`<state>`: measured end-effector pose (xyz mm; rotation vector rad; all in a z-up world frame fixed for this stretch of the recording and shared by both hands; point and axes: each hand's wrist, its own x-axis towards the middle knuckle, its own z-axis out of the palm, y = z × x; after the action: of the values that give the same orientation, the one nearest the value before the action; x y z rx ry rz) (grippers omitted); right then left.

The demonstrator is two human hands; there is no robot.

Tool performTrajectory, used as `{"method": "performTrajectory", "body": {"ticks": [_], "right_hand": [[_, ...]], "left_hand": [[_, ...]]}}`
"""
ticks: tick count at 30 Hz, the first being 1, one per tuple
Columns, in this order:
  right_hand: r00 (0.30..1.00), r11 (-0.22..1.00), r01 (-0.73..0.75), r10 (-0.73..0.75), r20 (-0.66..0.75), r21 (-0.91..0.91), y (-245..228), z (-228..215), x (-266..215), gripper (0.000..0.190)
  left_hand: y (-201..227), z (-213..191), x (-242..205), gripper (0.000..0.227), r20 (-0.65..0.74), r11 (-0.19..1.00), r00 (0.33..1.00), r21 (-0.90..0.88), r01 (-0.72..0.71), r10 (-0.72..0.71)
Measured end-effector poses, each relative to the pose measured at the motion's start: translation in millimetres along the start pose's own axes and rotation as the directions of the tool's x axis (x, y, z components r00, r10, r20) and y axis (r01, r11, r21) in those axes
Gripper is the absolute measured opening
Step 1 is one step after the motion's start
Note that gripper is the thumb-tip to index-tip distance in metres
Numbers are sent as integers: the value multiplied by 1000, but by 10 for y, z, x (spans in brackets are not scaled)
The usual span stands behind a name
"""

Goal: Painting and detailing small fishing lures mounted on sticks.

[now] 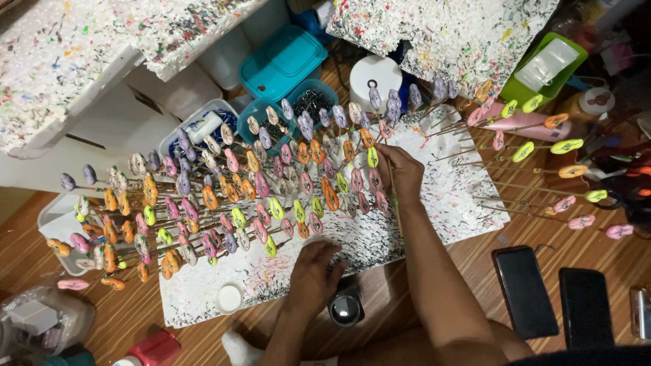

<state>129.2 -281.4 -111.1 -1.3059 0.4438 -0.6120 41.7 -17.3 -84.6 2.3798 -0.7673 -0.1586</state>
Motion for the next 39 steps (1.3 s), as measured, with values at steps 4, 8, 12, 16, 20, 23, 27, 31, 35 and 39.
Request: {"method": "performTrajectory", "body": {"ticks": [4,8,12,16,20,23,27,31,35,39], "right_hand": [[1000,987,-28,27,-12,-161,-14,-23,-25,14],[994,960,110,-105,33,-259,121,-66,-27,18],[992,991,-119,116,-54,-57,143,-65,44,17],[961,896,278,-256,107,-346,141,-59,0,25],[993,938,120,-109,52,-326,-173,17,-111,21],[999,967,-40,48,25,-252,-214,-13,-112,22],[946,951,-309,308,-103,4,-3,-170,-27,24],[860,860,-464,495,-126,211,-104,-222,46,26],[805,826,-521,559,-199,215,-134,-228,43,28],[828,847,-475,522,-205,238,54,-283,61,27]], "left_hand": [[20,-17,12,33,-11,1000,1000,-8,15,-15],[2,-6,-14,34,14,999,999,-21,30,-30],[20,-16,11,32,-33,999,999,-35,-7,6],[-4,-4,-7,35,-11,1000,1000,-27,12,-12],[-1,-3,-10,33,-12,999,1000,-31,12,-12],[28,-35,6,32,-9,1000,1000,-28,9,-10],[22,-56,-8,32,-34,998,999,-61,-23,21],[5,-31,-30,33,-41,998,999,-61,0,-2],[4,-40,-37,33,-40,997,999,-72,2,-5],[-24,-16,-54,34,-5,998,1000,-68,18,-18]]}}
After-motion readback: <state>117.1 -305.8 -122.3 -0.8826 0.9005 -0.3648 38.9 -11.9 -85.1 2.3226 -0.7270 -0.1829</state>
